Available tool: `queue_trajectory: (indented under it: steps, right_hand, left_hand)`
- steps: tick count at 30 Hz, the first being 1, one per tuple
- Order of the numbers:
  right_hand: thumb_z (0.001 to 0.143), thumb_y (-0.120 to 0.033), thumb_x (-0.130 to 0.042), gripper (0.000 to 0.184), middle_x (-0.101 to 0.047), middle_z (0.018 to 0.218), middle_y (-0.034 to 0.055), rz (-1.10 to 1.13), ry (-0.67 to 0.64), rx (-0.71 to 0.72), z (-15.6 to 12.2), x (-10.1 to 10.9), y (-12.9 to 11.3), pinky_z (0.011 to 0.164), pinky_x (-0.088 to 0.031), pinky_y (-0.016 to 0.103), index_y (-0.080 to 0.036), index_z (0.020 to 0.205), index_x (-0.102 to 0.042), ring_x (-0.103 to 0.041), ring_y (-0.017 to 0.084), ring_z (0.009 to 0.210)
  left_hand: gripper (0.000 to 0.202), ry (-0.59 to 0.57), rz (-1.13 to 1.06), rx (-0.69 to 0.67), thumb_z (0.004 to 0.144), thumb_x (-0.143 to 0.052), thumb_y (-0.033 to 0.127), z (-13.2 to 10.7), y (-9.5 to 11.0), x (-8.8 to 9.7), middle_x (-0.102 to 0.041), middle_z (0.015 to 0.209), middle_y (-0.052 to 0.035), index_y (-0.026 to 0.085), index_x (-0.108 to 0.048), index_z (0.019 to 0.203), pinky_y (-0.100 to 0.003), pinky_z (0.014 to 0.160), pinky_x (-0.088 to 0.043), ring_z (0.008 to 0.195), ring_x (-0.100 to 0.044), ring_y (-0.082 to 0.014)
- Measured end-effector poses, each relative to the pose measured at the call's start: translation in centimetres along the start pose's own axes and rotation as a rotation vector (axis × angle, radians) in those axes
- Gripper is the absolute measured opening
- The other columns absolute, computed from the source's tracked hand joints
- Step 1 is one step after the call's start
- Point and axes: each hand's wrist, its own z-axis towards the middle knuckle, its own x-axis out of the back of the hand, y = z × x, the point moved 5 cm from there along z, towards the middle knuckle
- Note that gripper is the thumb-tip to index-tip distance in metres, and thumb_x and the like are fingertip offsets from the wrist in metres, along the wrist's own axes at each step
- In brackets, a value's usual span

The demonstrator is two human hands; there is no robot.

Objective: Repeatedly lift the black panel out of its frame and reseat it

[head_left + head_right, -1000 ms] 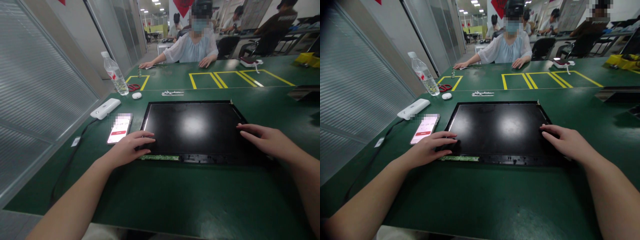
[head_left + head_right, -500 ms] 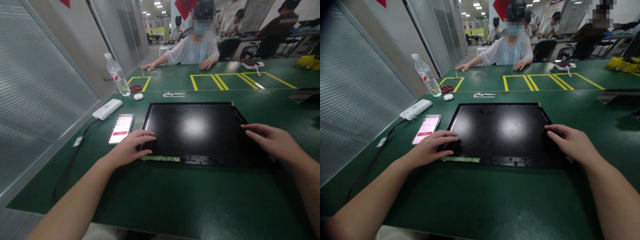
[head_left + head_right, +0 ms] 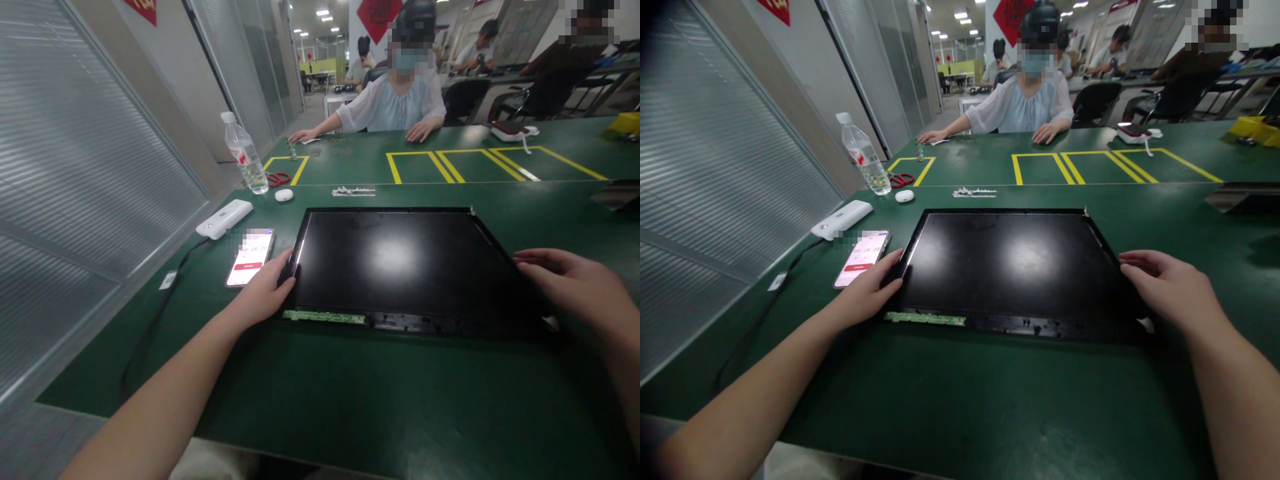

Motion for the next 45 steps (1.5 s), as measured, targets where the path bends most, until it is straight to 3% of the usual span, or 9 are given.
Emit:
queue_trajectory:
  steps: [3,9,15,21,26,33,37,40,45]
  right_hand:
    - [0.053,-0.053,-0.06,0.048,-0.076,0.092,0.0064,-0.032,-0.021,0.01,-0.1,-0.2,-0.2,0.085,-0.05,0.047,-0.028,0.092,-0.074,-0.067,0.031,0.087]
    - [0.056,-0.054,-0.058,0.045,-0.074,0.084,0.0056,-0.095,0.001,0.057,0.0,-0.1,-0.1,0.077,-0.05,0.045,-0.029,0.09,-0.075,-0.065,0.029,0.078]
    - [0.057,-0.056,-0.056,0.05,-0.074,0.086,0.0063,-0.144,0.001,0.071,0.1,-0.3,0.1,0.078,-0.05,0.046,-0.028,0.092,-0.076,-0.064,0.029,0.076]
    - [0.056,-0.056,-0.054,0.054,-0.073,0.085,0.0065,-0.163,-0.014,0.031,-0.4,-0.1,-0.5,0.08,-0.05,0.045,-0.027,0.096,-0.077,-0.064,0.029,0.077]
    - [0.057,-0.055,-0.054,0.052,-0.073,0.085,0.006,-0.161,-0.021,0.035,-0.6,0.0,-0.8,0.078,-0.05,0.044,-0.028,0.095,-0.077,-0.065,0.028,0.076]
    - [0.055,-0.056,-0.057,0.041,-0.074,0.074,0.0036,-0.158,0.049,0.127,-0.1,0.0,-0.5,0.071,-0.051,0.046,-0.032,0.081,-0.076,-0.065,0.031,0.07]
    - [0.055,-0.058,-0.056,0.045,-0.072,0.072,0.0041,-0.178,0.042,0.119,-0.1,0.0,-0.3,0.071,-0.05,0.046,-0.031,0.084,-0.076,-0.063,0.029,0.066]
    - [0.055,-0.058,-0.054,0.049,-0.073,0.079,0.0057,-0.194,0.011,0.093,-0.2,0.0,-0.3,0.075,-0.05,0.046,-0.03,0.087,-0.077,-0.064,0.03,0.072]
    - [0.053,-0.059,-0.054,0.047,-0.074,0.082,0.0058,-0.19,-0.004,0.084,-0.1,-0.1,-0.4,0.081,-0.049,0.048,-0.031,0.084,-0.075,-0.066,0.034,0.08]
  left_hand:
    - [0.073,-0.021,0.014,0.006,0.092,-0.053,0.034,0.0,0.0,0.0,-0.05,0.16,-0.0252,0.005,-0.041,0.159,-0.06,0.12,-0.038,0.146,-0.049,-0.041]
    - [0.072,-0.042,0.001,0.022,0.092,-0.051,0.033,0.2,-0.5,0.4,-0.054,0.159,-0.02,0.008,-0.042,0.159,-0.055,0.12,-0.04,0.146,-0.052,-0.0374]
    - [0.091,-0.151,0.066,-0.065,0.085,-0.07,0.057,-0.5,-0.4,0.6,-0.046,0.165,-0.0201,0.015,-0.042,0.161,-0.058,0.122,-0.036,0.149,-0.046,-0.0403]
    - [0.097,-0.219,0.052,-0.089,0.083,-0.073,0.062,-0.7,-0.9,0.7,-0.039,0.17,-0.0166,0.021,-0.038,0.164,-0.058,0.123,-0.034,0.154,-0.038,-0.0387]
    - [0.073,-0.09,-0.018,-0.054,0.09,-0.064,0.052,-0.2,-1.1,0.6,-0.055,0.159,-0.0151,0.02,-0.053,0.155,-0.058,0.121,-0.038,0.146,-0.051,-0.0382]
    - [0.058,0.059,-0.549,0.064,0.078,-0.07,0.022,-0.1,-0.6,0.3,-0.065,0.149,-0.0126,0.018,-0.068,0.136,-0.053,0.125,-0.034,0.144,-0.055,-0.0332]
    - [0.058,0.169,-0.881,0.268,0.075,-0.071,0.012,-0.4,0.2,0.3,-0.068,0.147,-0.0105,0.02,-0.069,0.132,-0.048,0.112,-0.054,0.137,-0.061,-0.0324]
    - [0.058,0.21,-1.034,0.457,0.074,-0.068,0.006,-0.8,0.5,-0.2,-0.065,0.15,-0.0068,0.023,-0.069,0.13,-0.041,0.09,-0.067,0.114,-0.075,-0.0281]
    - [0.049,0.258,-1.117,0.563,0.077,-0.065,0.0,-0.9,0.7,-0.4,-0.067,0.147,-0.0065,0.021,-0.071,0.121,-0.025,0.063,-0.065,0.084,-0.08,-0.0172]
